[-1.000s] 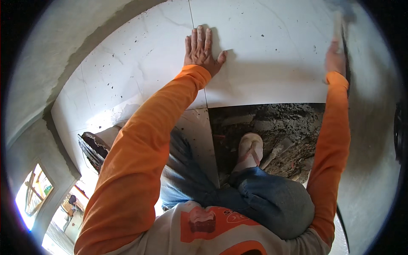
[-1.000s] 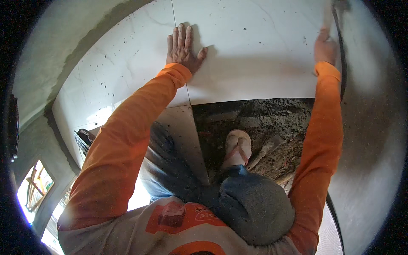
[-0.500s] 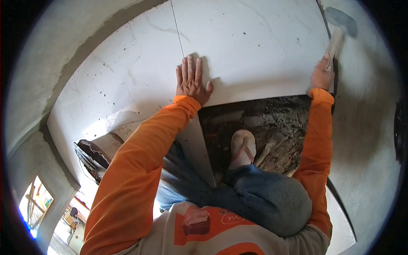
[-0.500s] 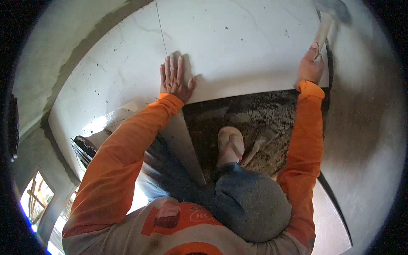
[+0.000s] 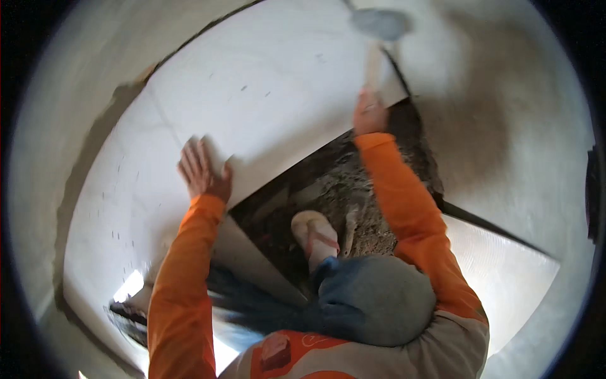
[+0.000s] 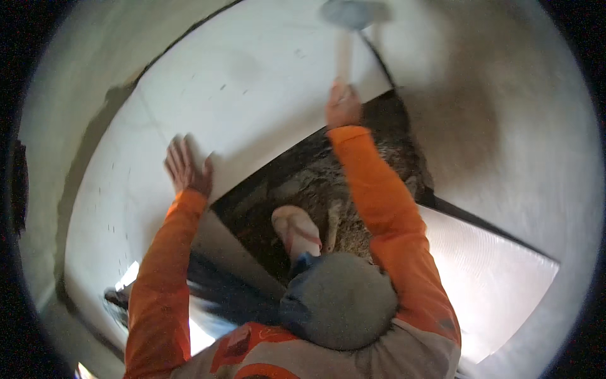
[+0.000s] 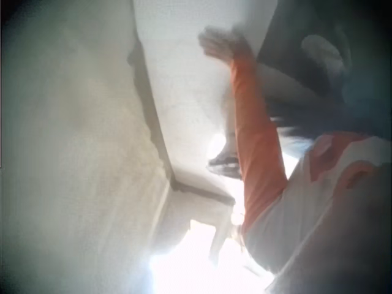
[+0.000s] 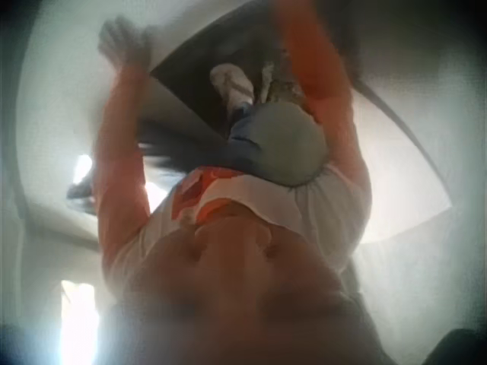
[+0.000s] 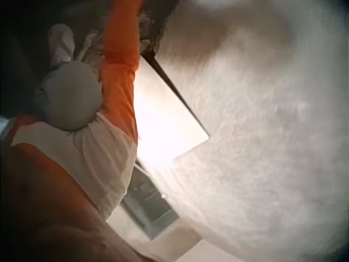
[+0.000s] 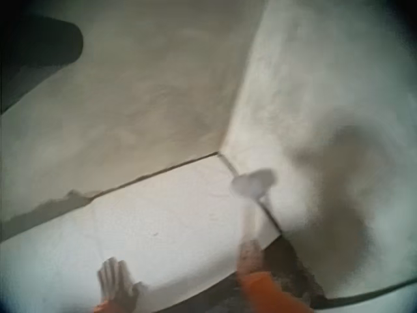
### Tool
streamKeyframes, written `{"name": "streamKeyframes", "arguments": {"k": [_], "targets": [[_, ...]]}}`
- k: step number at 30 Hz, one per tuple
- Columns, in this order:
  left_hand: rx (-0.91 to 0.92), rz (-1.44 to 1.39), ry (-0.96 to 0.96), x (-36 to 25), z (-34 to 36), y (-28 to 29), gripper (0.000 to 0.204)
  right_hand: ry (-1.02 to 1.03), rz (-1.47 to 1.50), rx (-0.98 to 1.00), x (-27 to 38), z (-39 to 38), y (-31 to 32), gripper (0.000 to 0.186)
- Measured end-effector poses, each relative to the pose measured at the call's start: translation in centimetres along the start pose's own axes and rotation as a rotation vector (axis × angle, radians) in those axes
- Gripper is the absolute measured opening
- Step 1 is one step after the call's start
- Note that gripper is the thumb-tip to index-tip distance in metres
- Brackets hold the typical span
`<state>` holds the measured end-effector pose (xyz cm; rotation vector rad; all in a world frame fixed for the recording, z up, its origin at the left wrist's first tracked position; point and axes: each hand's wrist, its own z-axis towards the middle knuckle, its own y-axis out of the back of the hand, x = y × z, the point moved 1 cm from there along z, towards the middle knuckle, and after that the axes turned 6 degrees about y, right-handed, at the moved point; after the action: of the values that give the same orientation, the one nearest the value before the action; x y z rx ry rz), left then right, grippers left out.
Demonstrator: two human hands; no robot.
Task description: The person installs floor tiles by positioning them on adhesive and tapping them with a rubber mallet to level them. They use a trowel to apply and adjust the mortar at the edges and in the corner.
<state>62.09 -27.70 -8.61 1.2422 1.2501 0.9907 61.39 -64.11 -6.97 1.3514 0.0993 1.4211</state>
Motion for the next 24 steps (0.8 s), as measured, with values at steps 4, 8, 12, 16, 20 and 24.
{"name": "streamKeyframes", "arguments": {"k": [4,8,12,16,20,24], "targets": [[-0.052,0.089,0.112,1.7,2.4,-0.6,0.077,-0.185,-0.183,0.406,1.5,2.2,0.3,0.051],[-0.164,0.197,0.198,1.8,5.5,-3.3,0.074,-0.109,-0.134,0.292,-2.1,0.5,1.9,0.052],[-0.096,0.214,0.350,2.2,9.4,-2.5,0.075,-0.232,0.028,0.294,2.8,2.0,5.0,0.049],[-0.127,0.195,0.422,1.3,13.6,-3.9,0.075,-0.338,-0.048,0.360,-1.2,-0.1,5.3,0.045],[-0.106,0.235,0.112,-5.1,19.3,-5.2,0.079,-0.119,-0.027,0.241,-1.8,-1.7,8.4,0.046],[-0.188,0.050,-0.153,-17.2,23.2,-5.3,0.081,-0.345,-0.039,0.264,-3.7,-7.0,17.2,0.043]]}}
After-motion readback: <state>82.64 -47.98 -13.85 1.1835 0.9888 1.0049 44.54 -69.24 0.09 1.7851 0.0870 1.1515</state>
